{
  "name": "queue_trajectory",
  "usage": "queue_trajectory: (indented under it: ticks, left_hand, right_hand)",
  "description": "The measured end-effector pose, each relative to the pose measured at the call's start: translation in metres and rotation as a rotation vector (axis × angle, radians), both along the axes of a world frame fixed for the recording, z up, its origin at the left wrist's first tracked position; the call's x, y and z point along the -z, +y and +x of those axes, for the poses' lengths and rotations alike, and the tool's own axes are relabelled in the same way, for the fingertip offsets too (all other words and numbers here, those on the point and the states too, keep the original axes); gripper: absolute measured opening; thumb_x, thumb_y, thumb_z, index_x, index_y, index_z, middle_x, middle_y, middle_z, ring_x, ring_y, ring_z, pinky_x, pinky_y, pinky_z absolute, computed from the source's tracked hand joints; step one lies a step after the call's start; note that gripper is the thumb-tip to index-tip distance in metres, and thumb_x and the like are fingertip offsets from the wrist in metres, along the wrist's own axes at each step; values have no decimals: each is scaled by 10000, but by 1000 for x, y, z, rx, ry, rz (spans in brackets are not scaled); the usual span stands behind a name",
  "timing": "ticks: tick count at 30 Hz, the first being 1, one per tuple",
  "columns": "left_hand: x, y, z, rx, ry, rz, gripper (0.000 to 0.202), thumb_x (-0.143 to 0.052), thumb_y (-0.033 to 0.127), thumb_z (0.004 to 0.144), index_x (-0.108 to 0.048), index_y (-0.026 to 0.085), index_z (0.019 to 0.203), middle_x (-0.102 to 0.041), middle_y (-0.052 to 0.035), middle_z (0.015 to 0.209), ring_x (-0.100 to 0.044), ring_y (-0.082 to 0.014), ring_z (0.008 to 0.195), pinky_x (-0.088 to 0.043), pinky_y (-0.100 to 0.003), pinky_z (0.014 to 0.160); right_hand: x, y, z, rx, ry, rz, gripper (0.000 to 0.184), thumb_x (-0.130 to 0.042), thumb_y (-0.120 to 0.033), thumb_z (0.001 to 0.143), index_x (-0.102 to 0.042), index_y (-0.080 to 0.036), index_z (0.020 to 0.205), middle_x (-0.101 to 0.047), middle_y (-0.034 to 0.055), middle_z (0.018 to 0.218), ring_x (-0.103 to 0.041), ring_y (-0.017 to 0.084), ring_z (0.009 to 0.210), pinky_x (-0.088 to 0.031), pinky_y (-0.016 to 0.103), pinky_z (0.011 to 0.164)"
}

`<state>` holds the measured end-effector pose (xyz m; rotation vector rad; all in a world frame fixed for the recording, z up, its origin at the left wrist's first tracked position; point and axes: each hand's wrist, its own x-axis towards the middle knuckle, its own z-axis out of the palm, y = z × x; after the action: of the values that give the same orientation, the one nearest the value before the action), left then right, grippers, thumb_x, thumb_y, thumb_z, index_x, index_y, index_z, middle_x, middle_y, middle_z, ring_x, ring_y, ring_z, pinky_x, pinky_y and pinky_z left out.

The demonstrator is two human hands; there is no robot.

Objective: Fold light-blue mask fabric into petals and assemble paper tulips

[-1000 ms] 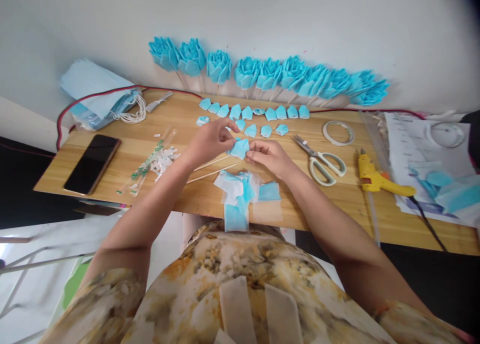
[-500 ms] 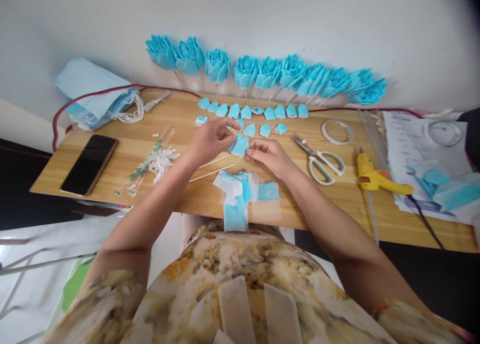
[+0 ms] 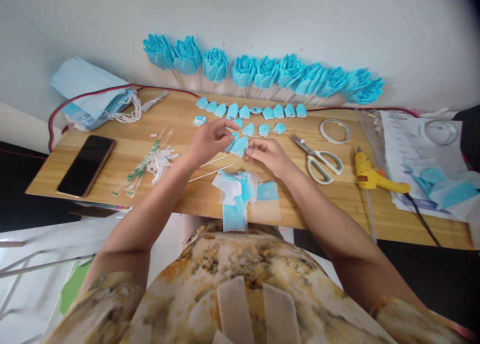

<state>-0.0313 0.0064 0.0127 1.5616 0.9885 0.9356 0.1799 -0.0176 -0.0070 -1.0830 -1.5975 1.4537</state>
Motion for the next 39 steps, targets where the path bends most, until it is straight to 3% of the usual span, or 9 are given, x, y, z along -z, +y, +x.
queue_trajectory:
  ticks: [5, 12, 20, 25, 31, 39]
  left_hand:
    - [6, 4, -4, -71, 51, 49, 216, -615, 81, 808, -687, 150, 1000, -601, 53, 606, -548, -61, 515, -428, -180, 536]
    - [1, -3, 1, 54, 14, 18, 232, -609, 77, 799, -679, 134, 1012, -609, 45, 609, -544, -60, 524, -412, -181, 547]
    - [4, -1, 1, 49, 34, 43, 236, -628, 121, 817, -690, 135, 1044, -611, 35, 619, -531, -68, 526, -397, -192, 533]
    - [7, 0, 0, 39, 43, 50, 243, -627, 133, 821, -692, 139, 1056, -621, 32, 624, -539, -71, 530, -398, -195, 534]
    - [8, -1, 3, 42, 38, 49, 239, -637, 136, 810, -693, 141, 1043, -622, 37, 617, -537, -69, 527, -396, -194, 545]
    - [5, -6, 7, 68, 51, 38, 241, -632, 156, 811, -681, 125, 1045, -602, 41, 617, -517, -69, 536, -374, -192, 538]
  right_hand:
    - [-3, 0, 3, -26, 3, 28, 222, -706, -384, 793, -646, -188, 708, -660, -4, 699, -548, 132, 654, -403, 290, 664]
    - [1, 1, 2, -16, -7, 14, 223, -696, -384, 797, -637, -189, 705, -649, -9, 690, -535, 125, 634, -395, 288, 651]
    - [3, 1, 2, 13, -60, 21, 220, -679, -371, 799, -630, -189, 685, -643, -6, 669, -537, 123, 614, -409, 289, 642]
    - [2, 1, 3, 14, -29, 24, 181, -635, -345, 822, -722, -188, 837, -699, 15, 793, -599, 147, 705, -477, 301, 696]
    - [1, 1, -1, 64, 128, -31, 277, -656, -442, 844, -696, -207, 985, -658, -1, 801, -616, 148, 729, -502, 282, 649]
    - [7, 1, -5, 118, 71, 33, 281, -778, -443, 762, -644, -208, 836, -589, -33, 718, -508, 112, 630, -411, 266, 584]
